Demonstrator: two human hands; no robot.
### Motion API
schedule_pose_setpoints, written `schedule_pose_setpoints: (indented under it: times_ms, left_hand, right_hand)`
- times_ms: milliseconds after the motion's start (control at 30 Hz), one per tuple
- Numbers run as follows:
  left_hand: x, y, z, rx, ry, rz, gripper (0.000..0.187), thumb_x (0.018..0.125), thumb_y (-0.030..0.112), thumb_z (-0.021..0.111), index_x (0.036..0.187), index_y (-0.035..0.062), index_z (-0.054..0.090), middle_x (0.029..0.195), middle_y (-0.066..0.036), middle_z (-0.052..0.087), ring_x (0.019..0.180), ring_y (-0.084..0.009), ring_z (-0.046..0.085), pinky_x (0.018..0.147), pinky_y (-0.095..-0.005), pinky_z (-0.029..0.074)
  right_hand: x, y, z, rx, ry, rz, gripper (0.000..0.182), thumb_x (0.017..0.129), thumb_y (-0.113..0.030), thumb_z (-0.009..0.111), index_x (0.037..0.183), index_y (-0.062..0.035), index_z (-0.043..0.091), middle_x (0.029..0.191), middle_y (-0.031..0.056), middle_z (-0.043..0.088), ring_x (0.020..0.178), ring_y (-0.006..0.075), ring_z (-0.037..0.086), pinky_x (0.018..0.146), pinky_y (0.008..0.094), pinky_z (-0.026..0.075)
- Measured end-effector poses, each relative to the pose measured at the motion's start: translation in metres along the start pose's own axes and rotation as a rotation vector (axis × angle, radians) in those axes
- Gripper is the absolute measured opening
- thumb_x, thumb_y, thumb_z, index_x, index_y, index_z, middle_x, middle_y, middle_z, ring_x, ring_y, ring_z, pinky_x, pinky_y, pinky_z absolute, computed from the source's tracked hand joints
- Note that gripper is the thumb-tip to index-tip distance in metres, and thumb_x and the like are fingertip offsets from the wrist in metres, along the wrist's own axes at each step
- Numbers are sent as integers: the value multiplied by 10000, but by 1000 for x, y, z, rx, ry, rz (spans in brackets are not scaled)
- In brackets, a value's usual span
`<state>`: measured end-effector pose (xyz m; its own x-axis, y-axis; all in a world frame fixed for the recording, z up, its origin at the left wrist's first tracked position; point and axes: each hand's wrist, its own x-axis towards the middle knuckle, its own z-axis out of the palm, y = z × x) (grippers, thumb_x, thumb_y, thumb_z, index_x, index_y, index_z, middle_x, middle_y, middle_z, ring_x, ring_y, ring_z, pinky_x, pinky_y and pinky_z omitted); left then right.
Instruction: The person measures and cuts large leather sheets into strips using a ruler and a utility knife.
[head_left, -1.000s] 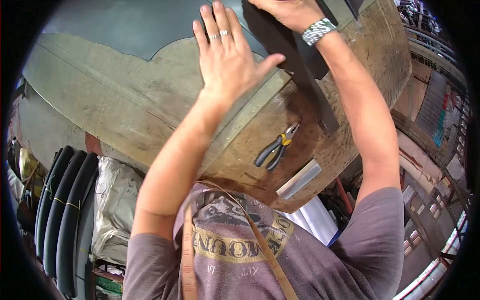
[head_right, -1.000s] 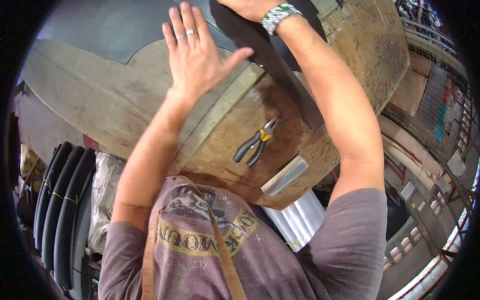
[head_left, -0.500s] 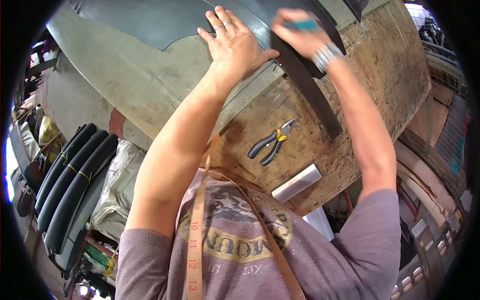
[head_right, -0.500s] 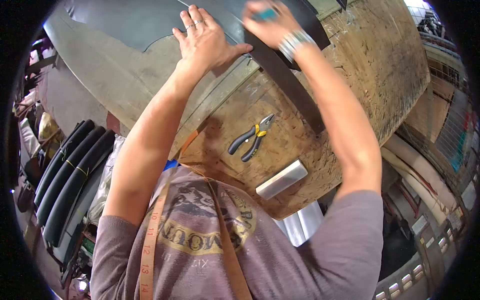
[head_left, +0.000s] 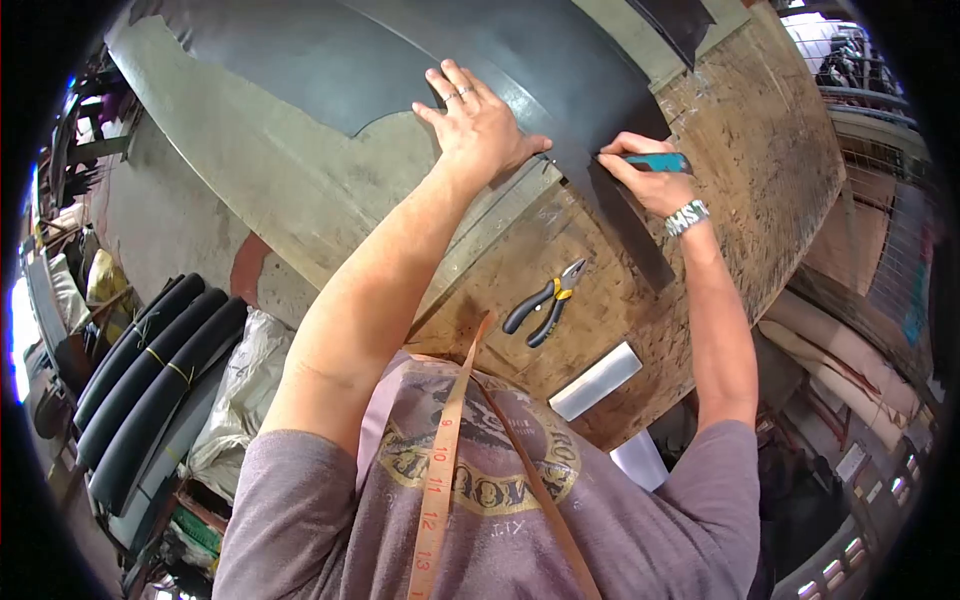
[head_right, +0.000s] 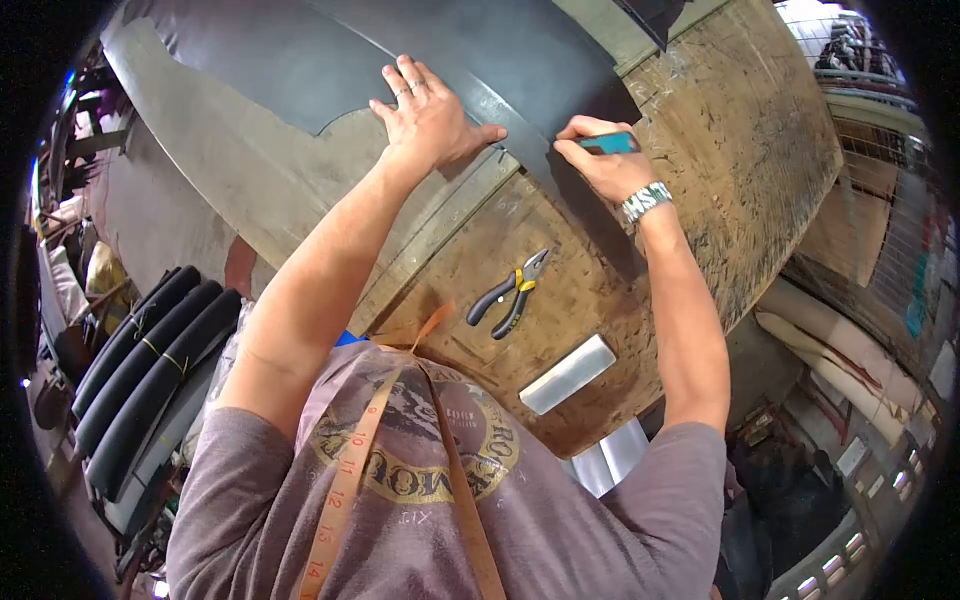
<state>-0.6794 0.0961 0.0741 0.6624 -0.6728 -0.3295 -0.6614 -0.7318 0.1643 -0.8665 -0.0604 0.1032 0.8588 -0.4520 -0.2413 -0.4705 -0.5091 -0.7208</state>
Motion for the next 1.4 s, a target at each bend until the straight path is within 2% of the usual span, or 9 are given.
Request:
schedule_pose_setpoints:
  times_ms: [100, 300, 400, 767, 967, 1033, 1067, 1333, 1400]
  left_hand:
    - [-1, -2, 0, -18, 25, 24, 1429, 690, 762, 763, 1505, -229, 134, 1612, -405, 91, 1514, -554, 73, 1122, -741, 232]
    - [-6, -4, 3, 4, 63, 76, 1394, 710, 782, 726, 1496, -230, 178, 1604, -405, 129, 1507, -562, 93, 1106, -742, 262]
    - [-6, -9, 0, 115, 69, 113, 1396, 719, 854, 640, 1497, -222, 206, 1594, -402, 166, 1492, -554, 147, 1075, -710, 321]
    - [31, -93, -38, 144, 2, 704, 1118, 779, 762, 667, 1414, -131, 446, 1448, -312, 430, 1372, -428, 395, 1062, -519, 422]
    - [120, -234, -97, 27, -11, 994, 686, 890, 538, 675, 1428, 132, 551, 1429, -168, 518, 1330, -343, 470, 1092, -524, 384]
    - [173, -313, -101, 26, 227, 1034, 668, 916, 557, 637, 1437, 150, 543, 1460, -159, 506, 1396, -361, 425, 1122, -536, 358]
    - [201, -351, -99, -22, 333, 1039, 647, 932, 555, 616, 1433, 152, 547, 1475, -146, 503, 1433, -363, 392, 1143, -537, 337]
    - [362, -648, -217, 107, 430, 319, 728, 972, 590, 525, 1567, 194, 386, 1625, -163, 324, 1514, -394, 253, 1211, -576, 217]
    - [377, -672, -207, 143, 466, 361, 735, 980, 587, 513, 1577, 184, 363, 1634, -171, 302, 1516, -414, 232, 1209, -591, 205]
  right_hand:
    - [-26, 22, -17, 224, 187, 24, 168, 959, -191, 637, 1016, -53, 713, 881, 55, 716, 801, 161, 672, 753, 321, 512]
    - [-90, 139, -34, -480, 476, 528, 428, 894, -436, 720, 988, -21, 673, 902, 165, 734, 838, 331, 708, 741, 416, 526]
    - [-107, 130, -26, -353, 525, 783, 604, 800, -590, 763, 990, -27, 653, 896, 221, 726, 852, 404, 695, 749, 463, 523]
    - [-155, 50, 12, -434, 830, 683, 571, 920, -470, 687, 1295, -42, 641, 1293, 200, 645, 1226, 377, 570, 1037, 467, 452]
    - [-195, -176, 163, -192, 968, 981, 453, 1011, -268, 638, 1352, 29, 600, 1328, 188, 653, 1255, 273, 605, 1068, 385, 455]
    - [-198, -193, 240, 461, 1097, 851, 435, 1041, -230, 598, 1367, 58, 568, 1319, 190, 648, 1205, 260, 616, 1036, 383, 486]
    - [-203, -189, 278, 157, 1074, 842, 437, 1048, -221, 591, 1369, 73, 553, 1320, 201, 639, 1178, 263, 623, 1029, 371, 490]
    - [-38, -333, 386, 173, 1023, 827, 425, 1022, -246, 636, 1325, 49, 588, 1320, 185, 637, 1180, 269, 615, 1008, 367, 474]
    - [2, -360, 390, -5, 985, 766, 448, 1016, -258, 642, 1332, 53, 581, 1325, 193, 634, 1200, 282, 606, 1025, 384, 464]
